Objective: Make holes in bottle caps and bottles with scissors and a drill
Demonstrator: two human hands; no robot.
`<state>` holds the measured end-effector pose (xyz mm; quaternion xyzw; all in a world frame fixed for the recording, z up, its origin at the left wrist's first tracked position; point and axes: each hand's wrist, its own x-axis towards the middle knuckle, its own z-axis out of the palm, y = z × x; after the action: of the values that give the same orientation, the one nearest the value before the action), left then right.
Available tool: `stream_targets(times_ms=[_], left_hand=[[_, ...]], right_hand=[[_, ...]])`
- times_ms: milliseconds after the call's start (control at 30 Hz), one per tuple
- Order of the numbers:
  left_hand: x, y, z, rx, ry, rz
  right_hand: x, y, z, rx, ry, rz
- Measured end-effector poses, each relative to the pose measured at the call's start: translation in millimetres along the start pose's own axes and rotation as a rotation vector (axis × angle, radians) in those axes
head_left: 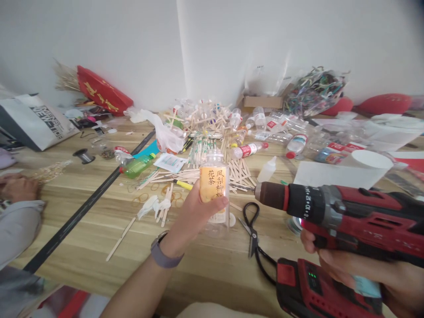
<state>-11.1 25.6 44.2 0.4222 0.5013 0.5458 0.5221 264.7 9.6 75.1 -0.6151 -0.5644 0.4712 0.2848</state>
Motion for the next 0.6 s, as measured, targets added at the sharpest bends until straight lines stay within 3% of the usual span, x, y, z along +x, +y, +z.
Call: stream_targets(times_ms=[200,367,500,600], left_hand=[[-6,5,6.9,0.024,-0.091,-0.01],[-7,4,16.7,-0.042,-0.107,-0.016],[-11,-1,13.3,-0.109,-0.033,-0.039],[-18,-5,9.0,-0.14,0.036,-0.055]], right_hand=[[-8,-26,7,0.14,-0.009,-0.015],[-11,-26,17,0.319,-0.035,0.138],[-12,-26,20,0.353,-0.023,0.15],[-11,-27,19,0.276,-0.089,0.128]])
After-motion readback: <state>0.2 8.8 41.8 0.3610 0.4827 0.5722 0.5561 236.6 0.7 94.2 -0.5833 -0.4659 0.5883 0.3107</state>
